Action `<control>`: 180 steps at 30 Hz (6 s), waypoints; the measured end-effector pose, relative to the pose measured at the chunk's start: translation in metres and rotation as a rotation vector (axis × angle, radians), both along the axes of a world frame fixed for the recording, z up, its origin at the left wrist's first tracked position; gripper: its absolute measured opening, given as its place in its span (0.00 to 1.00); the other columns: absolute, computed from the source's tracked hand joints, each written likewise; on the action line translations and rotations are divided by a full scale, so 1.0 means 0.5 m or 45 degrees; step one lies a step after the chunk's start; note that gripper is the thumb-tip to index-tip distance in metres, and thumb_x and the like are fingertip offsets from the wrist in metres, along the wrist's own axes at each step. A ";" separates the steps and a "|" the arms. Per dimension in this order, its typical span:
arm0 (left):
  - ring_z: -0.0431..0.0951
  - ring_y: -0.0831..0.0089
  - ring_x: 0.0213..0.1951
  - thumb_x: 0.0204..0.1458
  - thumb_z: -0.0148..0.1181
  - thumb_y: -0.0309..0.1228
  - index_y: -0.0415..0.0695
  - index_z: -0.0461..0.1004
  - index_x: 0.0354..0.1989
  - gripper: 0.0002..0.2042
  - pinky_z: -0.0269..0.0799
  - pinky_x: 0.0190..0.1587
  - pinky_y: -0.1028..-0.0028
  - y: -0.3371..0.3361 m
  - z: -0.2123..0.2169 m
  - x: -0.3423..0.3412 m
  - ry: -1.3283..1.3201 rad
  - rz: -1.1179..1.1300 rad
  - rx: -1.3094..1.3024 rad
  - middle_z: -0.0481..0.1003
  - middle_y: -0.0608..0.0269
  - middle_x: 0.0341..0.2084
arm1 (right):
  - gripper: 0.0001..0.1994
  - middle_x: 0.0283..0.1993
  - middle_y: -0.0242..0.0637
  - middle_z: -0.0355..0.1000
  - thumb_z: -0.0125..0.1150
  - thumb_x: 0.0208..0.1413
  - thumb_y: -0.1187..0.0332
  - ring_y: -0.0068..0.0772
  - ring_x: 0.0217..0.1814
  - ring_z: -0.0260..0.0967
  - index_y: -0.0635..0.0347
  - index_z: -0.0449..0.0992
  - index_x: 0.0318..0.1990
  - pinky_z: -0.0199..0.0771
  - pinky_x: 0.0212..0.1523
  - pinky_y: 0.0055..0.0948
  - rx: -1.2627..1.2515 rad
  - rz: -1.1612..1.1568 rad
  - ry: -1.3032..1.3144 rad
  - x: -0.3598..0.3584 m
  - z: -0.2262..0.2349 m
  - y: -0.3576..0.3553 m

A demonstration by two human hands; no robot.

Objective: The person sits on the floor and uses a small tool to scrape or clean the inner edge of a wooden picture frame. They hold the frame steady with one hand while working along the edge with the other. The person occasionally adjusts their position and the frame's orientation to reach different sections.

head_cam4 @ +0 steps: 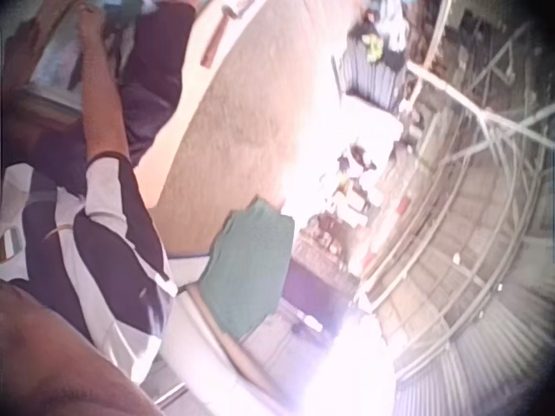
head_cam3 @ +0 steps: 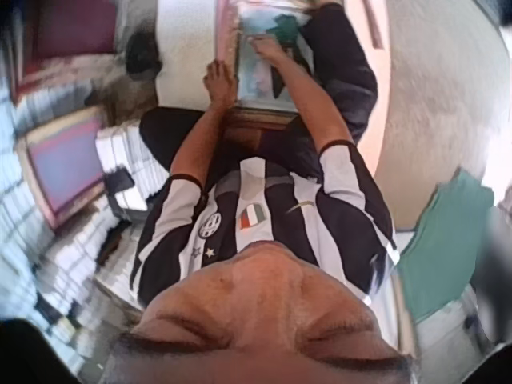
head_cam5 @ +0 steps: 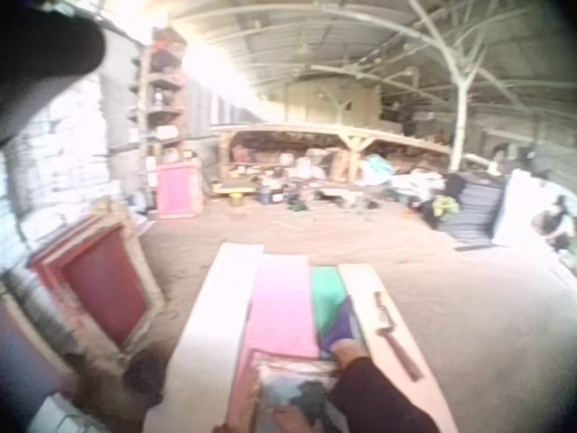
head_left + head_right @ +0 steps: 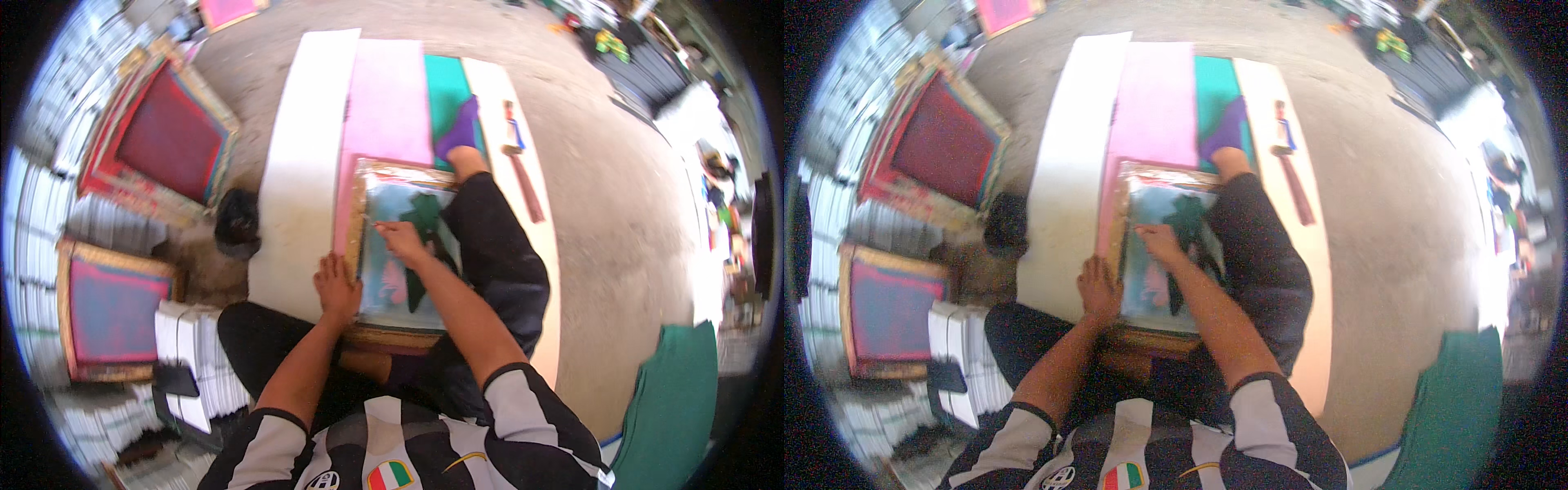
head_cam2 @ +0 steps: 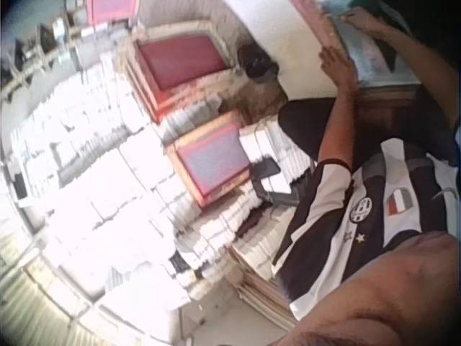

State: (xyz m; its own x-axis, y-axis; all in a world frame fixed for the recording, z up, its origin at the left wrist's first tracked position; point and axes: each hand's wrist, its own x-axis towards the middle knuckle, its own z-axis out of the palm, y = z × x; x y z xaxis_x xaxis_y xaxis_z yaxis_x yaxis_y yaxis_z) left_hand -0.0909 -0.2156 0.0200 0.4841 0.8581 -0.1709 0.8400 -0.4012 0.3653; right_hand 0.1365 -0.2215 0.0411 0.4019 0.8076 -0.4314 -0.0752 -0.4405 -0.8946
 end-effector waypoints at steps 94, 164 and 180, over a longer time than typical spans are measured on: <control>0.54 0.48 0.73 0.65 0.52 0.47 0.35 0.63 0.67 0.30 0.46 0.72 0.42 -0.001 0.007 0.041 -0.156 0.026 0.144 0.62 0.51 0.70 | 0.18 0.31 0.26 0.74 0.62 0.65 0.62 0.21 0.25 0.65 0.58 0.81 0.59 0.67 0.29 0.25 -0.312 0.394 0.015 0.105 0.124 0.052; 0.50 0.46 0.74 0.64 0.53 0.45 0.36 0.56 0.72 0.34 0.40 0.73 0.40 0.003 0.015 0.043 -0.126 -0.026 0.040 0.57 0.53 0.72 | 0.18 0.36 0.56 0.80 0.53 0.67 0.59 0.58 0.36 0.81 0.45 0.79 0.61 0.80 0.40 0.54 -0.126 0.626 -1.182 0.036 0.089 -0.023; 0.52 0.48 0.73 0.63 0.54 0.46 0.37 0.60 0.70 0.33 0.42 0.73 0.42 0.000 0.001 0.038 -0.147 -0.013 0.113 0.59 0.54 0.71 | 0.19 0.46 0.49 0.82 0.57 0.67 0.54 0.56 0.46 0.80 0.46 0.79 0.62 0.79 0.49 0.48 -0.504 0.192 0.116 0.052 0.088 0.005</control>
State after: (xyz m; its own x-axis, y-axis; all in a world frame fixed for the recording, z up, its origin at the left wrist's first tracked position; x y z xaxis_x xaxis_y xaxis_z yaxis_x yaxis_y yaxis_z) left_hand -0.0720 -0.2154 0.0203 0.5052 0.8622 -0.0373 0.7899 -0.4446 0.4223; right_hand 0.1627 -0.2191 0.0850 0.2378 0.6196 -0.7480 -0.0547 -0.7603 -0.6472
